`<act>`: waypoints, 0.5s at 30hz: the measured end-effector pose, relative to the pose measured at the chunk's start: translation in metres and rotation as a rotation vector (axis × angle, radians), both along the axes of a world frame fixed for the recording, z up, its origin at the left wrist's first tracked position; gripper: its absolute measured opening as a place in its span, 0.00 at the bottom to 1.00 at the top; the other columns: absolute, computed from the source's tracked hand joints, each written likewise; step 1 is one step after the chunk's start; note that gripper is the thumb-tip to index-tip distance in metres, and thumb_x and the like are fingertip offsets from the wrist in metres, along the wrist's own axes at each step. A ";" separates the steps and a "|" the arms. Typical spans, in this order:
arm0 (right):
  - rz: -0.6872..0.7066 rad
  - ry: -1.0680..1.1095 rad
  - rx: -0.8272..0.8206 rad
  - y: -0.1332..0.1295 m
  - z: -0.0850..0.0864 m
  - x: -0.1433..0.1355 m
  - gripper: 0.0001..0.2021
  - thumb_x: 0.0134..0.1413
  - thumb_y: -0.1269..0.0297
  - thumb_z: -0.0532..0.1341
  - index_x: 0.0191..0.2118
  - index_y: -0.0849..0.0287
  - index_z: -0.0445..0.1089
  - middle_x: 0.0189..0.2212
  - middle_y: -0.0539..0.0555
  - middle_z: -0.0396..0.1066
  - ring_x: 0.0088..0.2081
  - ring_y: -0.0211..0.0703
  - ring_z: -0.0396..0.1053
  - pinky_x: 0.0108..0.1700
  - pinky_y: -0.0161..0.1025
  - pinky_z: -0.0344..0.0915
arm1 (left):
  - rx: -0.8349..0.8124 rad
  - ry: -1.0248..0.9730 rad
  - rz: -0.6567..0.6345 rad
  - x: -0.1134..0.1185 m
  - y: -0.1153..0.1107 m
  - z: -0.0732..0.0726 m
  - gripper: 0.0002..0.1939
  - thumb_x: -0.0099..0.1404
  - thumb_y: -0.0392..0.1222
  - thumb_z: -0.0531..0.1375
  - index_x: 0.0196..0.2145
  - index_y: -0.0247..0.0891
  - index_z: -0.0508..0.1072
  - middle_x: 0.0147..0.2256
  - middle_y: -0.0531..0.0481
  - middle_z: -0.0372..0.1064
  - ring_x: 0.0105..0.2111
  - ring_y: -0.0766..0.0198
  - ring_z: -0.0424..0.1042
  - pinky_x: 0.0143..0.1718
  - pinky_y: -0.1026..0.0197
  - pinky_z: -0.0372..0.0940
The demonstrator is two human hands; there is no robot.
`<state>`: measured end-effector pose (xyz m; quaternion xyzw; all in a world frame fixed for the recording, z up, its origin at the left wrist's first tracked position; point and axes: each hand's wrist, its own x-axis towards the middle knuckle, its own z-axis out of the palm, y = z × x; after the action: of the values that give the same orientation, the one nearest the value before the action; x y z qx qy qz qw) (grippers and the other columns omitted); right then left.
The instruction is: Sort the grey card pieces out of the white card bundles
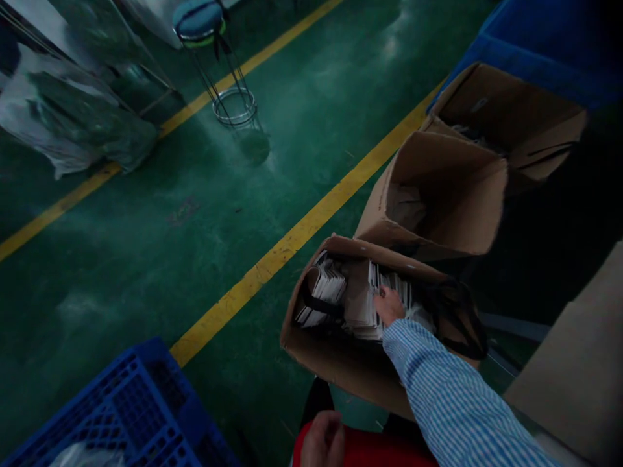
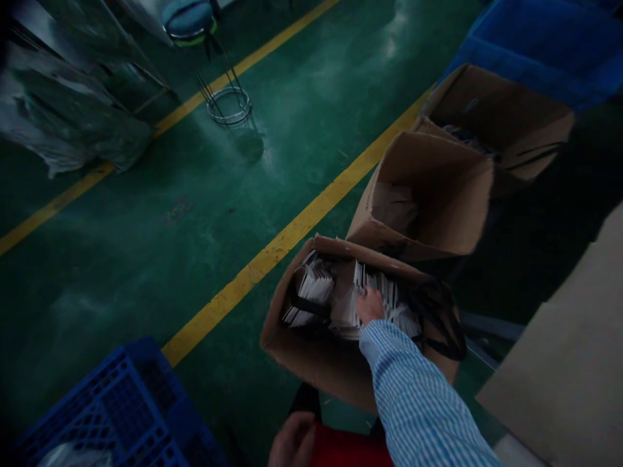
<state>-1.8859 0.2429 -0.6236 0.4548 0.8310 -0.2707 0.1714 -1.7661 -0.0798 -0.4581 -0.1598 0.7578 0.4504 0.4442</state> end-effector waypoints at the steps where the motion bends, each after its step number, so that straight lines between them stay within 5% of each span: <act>1: 0.004 0.001 0.015 0.002 -0.006 0.000 0.27 0.61 0.61 0.56 0.63 0.67 0.70 0.56 0.71 0.69 0.56 0.63 0.69 0.59 0.56 0.64 | 0.053 0.039 -0.043 -0.018 0.011 -0.009 0.11 0.65 0.45 0.59 0.41 0.40 0.78 0.37 0.46 0.80 0.39 0.55 0.79 0.44 0.55 0.73; 5: 0.063 0.048 0.037 0.001 -0.028 0.013 0.33 0.58 0.54 0.61 0.64 0.71 0.67 0.58 0.73 0.68 0.61 0.68 0.64 0.64 0.58 0.58 | 0.004 0.148 -0.172 -0.105 0.064 -0.057 0.13 0.65 0.39 0.58 0.44 0.38 0.79 0.40 0.44 0.80 0.40 0.55 0.78 0.45 0.54 0.72; 9: 0.077 0.112 0.047 0.000 -0.044 0.028 0.33 0.60 0.51 0.60 0.66 0.66 0.65 0.59 0.68 0.69 0.62 0.66 0.60 0.63 0.58 0.58 | -0.013 0.227 -0.223 -0.174 0.126 -0.121 0.12 0.66 0.37 0.59 0.45 0.37 0.78 0.43 0.42 0.79 0.45 0.54 0.77 0.54 0.51 0.68; 15: 0.064 0.190 0.060 0.010 -0.058 0.036 0.30 0.59 0.51 0.60 0.63 0.63 0.67 0.56 0.65 0.71 0.59 0.63 0.61 0.60 0.55 0.60 | 0.080 0.206 -0.227 -0.194 0.221 -0.204 0.13 0.67 0.38 0.61 0.47 0.33 0.78 0.48 0.38 0.79 0.47 0.56 0.77 0.54 0.55 0.69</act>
<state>-1.8498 0.2534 -0.6817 0.4051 0.8654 -0.2818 0.0866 -1.9602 0.1412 -0.6618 -0.0084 0.7941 0.4409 0.4183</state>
